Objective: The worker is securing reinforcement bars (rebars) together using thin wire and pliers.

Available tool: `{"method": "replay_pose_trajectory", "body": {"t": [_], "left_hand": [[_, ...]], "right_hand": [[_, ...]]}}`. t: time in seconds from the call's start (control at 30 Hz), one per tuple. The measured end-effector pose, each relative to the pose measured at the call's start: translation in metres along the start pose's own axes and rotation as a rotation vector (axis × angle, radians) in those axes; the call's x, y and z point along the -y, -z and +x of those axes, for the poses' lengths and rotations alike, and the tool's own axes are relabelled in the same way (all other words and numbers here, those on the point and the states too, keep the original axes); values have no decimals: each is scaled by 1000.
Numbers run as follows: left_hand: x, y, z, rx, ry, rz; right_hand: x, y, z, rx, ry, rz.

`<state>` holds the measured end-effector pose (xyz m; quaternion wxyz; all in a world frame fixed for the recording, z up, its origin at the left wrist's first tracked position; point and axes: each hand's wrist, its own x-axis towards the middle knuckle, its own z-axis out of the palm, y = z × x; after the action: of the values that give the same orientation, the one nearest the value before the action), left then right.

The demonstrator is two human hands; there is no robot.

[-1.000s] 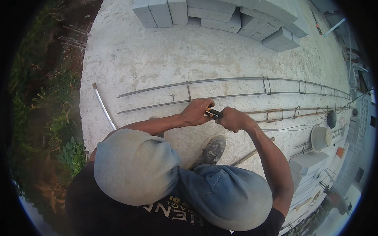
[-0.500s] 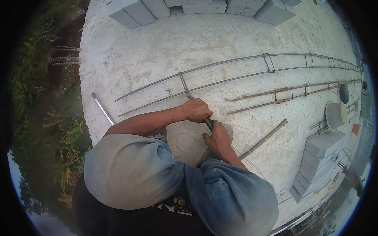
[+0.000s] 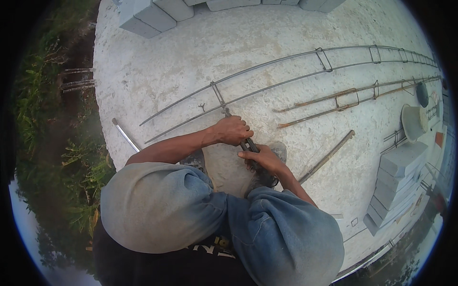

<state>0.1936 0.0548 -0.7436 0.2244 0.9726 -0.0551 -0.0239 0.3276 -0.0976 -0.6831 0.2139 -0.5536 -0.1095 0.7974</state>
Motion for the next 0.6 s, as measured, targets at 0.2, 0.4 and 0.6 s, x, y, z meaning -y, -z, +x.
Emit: {"method": "replay_pose_trajectory", "body": {"t": [0.2,0.4,0.6], "left_hand": [[-3,24,39,417,168,-120],[-7,-2,-10,-268,8,25],[13,30,34,409,111,-137]], "right_hand": [[-9,0,-3,-748,298,-853],[-34,11,25,448,-53,603],[1,14,5,-305,161,-425]]}}
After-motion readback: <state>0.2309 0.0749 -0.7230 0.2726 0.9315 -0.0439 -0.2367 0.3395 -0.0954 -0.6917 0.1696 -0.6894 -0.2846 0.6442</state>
